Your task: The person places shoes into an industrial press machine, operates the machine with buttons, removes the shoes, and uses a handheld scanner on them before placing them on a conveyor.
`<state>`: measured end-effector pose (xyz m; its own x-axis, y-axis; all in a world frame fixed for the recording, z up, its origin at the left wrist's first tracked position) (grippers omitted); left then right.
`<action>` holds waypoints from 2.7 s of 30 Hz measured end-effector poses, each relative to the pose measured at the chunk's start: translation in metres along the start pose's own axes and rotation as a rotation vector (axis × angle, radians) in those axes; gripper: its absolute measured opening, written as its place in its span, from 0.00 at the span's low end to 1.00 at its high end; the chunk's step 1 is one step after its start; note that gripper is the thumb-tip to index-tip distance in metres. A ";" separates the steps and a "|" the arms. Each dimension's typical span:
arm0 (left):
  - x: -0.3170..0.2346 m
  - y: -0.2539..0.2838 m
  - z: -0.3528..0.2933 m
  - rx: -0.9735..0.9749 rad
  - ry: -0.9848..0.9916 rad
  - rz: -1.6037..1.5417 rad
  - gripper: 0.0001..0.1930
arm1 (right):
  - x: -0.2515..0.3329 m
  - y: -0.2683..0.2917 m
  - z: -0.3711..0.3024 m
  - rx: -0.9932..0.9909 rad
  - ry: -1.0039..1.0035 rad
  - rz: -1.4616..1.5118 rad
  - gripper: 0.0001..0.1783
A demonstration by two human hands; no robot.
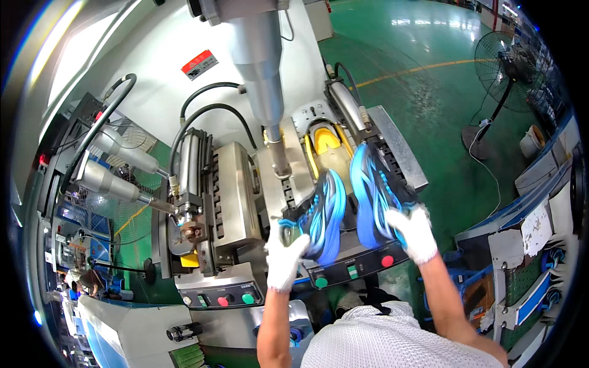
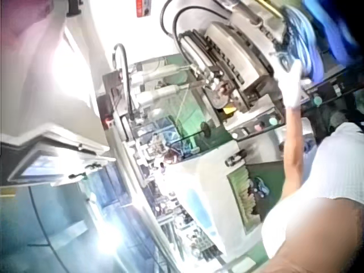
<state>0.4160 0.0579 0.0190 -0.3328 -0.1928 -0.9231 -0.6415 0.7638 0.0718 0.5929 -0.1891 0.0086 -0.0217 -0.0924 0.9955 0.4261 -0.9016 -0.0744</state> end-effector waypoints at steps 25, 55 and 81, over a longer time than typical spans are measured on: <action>0.429 0.149 -0.321 -1.357 0.468 -0.197 0.45 | -0.077 -0.182 0.059 0.444 0.577 -0.853 0.40; 0.555 0.478 -0.467 -0.972 0.860 0.797 0.27 | -0.180 -0.138 -0.327 1.213 -0.137 -1.500 0.48; 0.163 0.228 -0.213 -0.545 -0.247 -0.493 0.20 | -0.047 -0.256 -0.178 1.052 -0.756 0.832 0.37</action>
<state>0.0685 0.0690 -0.0341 0.2025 -0.2396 -0.9495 -0.9463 0.2018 -0.2527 0.3242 -0.0289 -0.0295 0.8486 0.1194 0.5153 0.5168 0.0210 -0.8559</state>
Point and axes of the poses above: each hand's wrist, its own z-axis towards the middle knuckle, its own y-axis out of the back of the hand, x = y × z, the point moved 5 cm from there along z, towards the middle knuckle, and after that the axes turned 9 degrees about y, right-handed, at the moved point
